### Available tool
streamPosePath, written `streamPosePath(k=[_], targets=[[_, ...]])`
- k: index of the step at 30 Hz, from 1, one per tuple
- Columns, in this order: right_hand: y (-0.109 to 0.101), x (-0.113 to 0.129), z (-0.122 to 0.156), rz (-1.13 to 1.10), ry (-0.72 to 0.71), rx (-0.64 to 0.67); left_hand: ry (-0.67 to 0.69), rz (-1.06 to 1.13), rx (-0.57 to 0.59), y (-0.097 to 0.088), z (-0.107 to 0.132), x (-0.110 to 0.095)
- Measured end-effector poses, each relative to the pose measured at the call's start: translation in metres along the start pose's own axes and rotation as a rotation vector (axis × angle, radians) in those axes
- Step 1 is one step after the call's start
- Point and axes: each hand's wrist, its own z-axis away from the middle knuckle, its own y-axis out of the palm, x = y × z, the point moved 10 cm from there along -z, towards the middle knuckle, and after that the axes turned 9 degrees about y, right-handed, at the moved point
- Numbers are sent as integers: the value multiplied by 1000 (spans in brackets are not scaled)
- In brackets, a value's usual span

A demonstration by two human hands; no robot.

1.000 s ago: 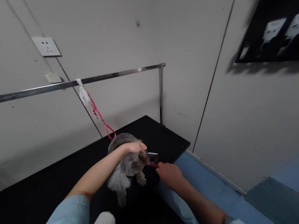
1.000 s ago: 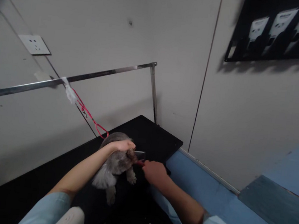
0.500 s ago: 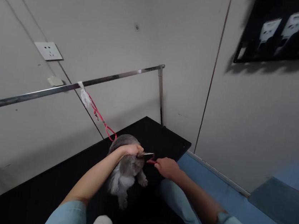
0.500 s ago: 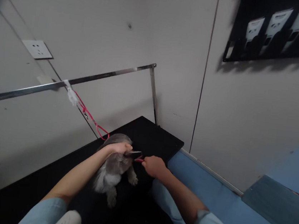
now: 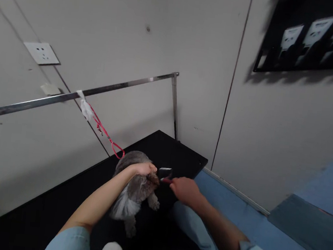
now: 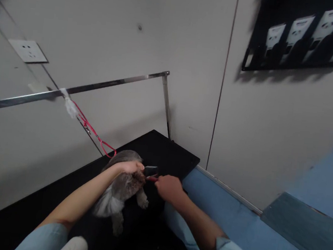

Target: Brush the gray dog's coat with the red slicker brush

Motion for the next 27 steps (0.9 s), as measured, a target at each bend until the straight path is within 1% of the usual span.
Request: streamPosePath(k=[2, 3, 6, 7, 8, 11, 12, 13, 15, 16, 17, 18, 19, 20, 21, 22, 23, 24, 25, 26, 27], targets=[[0, 11, 1, -27, -108, 22, 0, 6, 19, 3, -3, 0], [0, 10, 0, -27, -106, 31, 0, 12, 25, 4, -5, 0], [-4, -11, -5, 6, 72, 9, 7, 32, 23, 6, -7, 1], [-5, -14, -6, 6, 92, -8, 9, 39, 25, 7, -8, 1], [-5, -11, -5, -1, 68, -17, 12, 45, 32, 8, -9, 2], [2, 9, -4, -55, -150, 26, 24, 53, 59, 10, -8, 2], [3, 7, -6, -69, -173, 47, 33, 48, 50, 8, -6, 2], [3, -1, -11, -78, -139, 56, 41, 40, 32, 5, -4, 2], [-1, -26, -22, -131, 4, 29, 66, 28, -15, -2, 3, -1], [-1, -33, -26, -205, 51, 13, 80, 29, -32, -6, 7, -3], [4, -33, -27, -327, 64, 14, 94, 37, -39, -8, 10, -5], [14, -25, -25, -497, 45, 49, 106, 48, -41, -9, 14, -8], [30, -9, -20, -696, 10, 124, 117, 57, -46, -11, 17, -10], [51, 11, -13, -907, -26, 231, 123, 60, -57, -13, 20, -11], [76, 32, -2, -1093, -28, 375, 126, 57, -73, -16, 23, -13], [103, 53, 10, -1207, -9, 546, 135, 49, -92, -19, 27, -14], [125, 75, 24, -1277, -33, 710, 151, 37, -106, -22, 30, -16], [140, 94, 38, -1310, -73, 858, 170, 25, -112, -24, 33, -19], [146, 106, 45, -1355, -108, 933, 190, 14, -110, -25, 37, -21], [145, 111, 46, -1416, -136, 935, 206, 7, -100, -25, 40, -23], [139, 110, 41, -1481, -146, 879, 218, 4, -87, -24, 43, -24]])
